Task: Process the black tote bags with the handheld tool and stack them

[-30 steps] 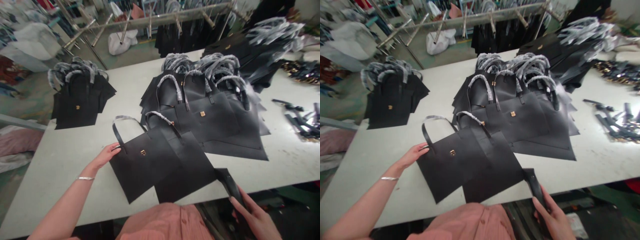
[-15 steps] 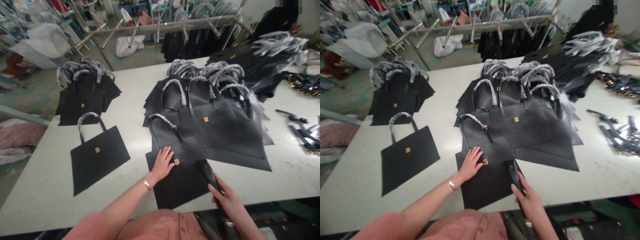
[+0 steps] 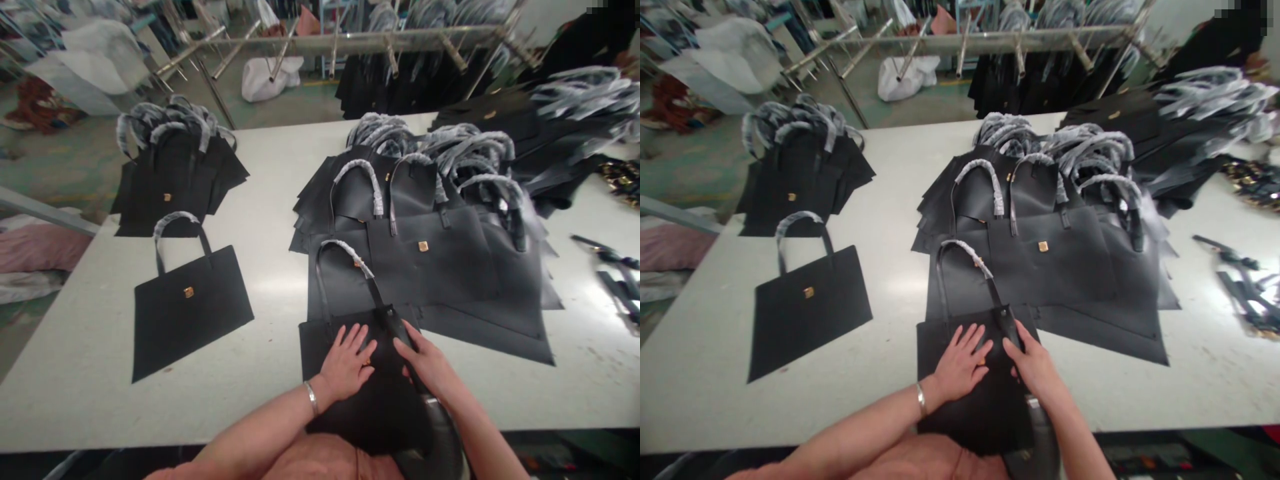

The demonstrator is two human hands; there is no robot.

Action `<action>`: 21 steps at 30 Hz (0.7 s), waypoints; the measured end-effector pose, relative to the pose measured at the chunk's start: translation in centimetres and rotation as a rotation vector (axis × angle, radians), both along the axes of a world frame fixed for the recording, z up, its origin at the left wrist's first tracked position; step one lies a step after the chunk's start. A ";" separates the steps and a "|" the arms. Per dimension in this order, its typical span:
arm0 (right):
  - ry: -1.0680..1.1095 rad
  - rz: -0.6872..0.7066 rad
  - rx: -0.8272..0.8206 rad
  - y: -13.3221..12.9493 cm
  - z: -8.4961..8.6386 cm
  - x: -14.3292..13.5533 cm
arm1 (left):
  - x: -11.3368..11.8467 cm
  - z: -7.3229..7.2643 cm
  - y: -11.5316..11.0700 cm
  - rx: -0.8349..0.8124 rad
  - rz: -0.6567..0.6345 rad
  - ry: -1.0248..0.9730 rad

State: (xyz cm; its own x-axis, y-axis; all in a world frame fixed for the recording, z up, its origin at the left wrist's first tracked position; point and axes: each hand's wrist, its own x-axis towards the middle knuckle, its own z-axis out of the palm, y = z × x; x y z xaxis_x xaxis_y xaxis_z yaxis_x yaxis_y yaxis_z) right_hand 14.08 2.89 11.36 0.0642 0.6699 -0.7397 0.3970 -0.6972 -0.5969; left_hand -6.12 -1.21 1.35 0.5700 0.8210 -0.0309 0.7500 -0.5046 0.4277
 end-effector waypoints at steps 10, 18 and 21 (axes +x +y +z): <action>0.003 0.041 -0.019 -0.6 -1.2 0.9 | -0.1 0.0 0.3 0.036 -0.011 0.022; 0.029 -0.284 0.137 0.3 0.2 4.3 | 0.2 -0.2 0.4 0.048 0.012 0.014; 0.035 -0.223 0.091 0.5 0.4 5.2 | 0.2 -0.4 0.4 0.054 0.021 0.011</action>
State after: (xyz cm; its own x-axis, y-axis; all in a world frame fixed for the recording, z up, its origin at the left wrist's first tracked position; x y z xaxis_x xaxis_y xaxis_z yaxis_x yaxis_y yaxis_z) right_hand 19.29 3.35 11.75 0.1937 0.7059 -0.6814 0.2175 -0.7081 -0.6718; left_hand -5.89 -0.85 0.99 0.5522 0.8336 0.0075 0.7655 -0.5106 0.3916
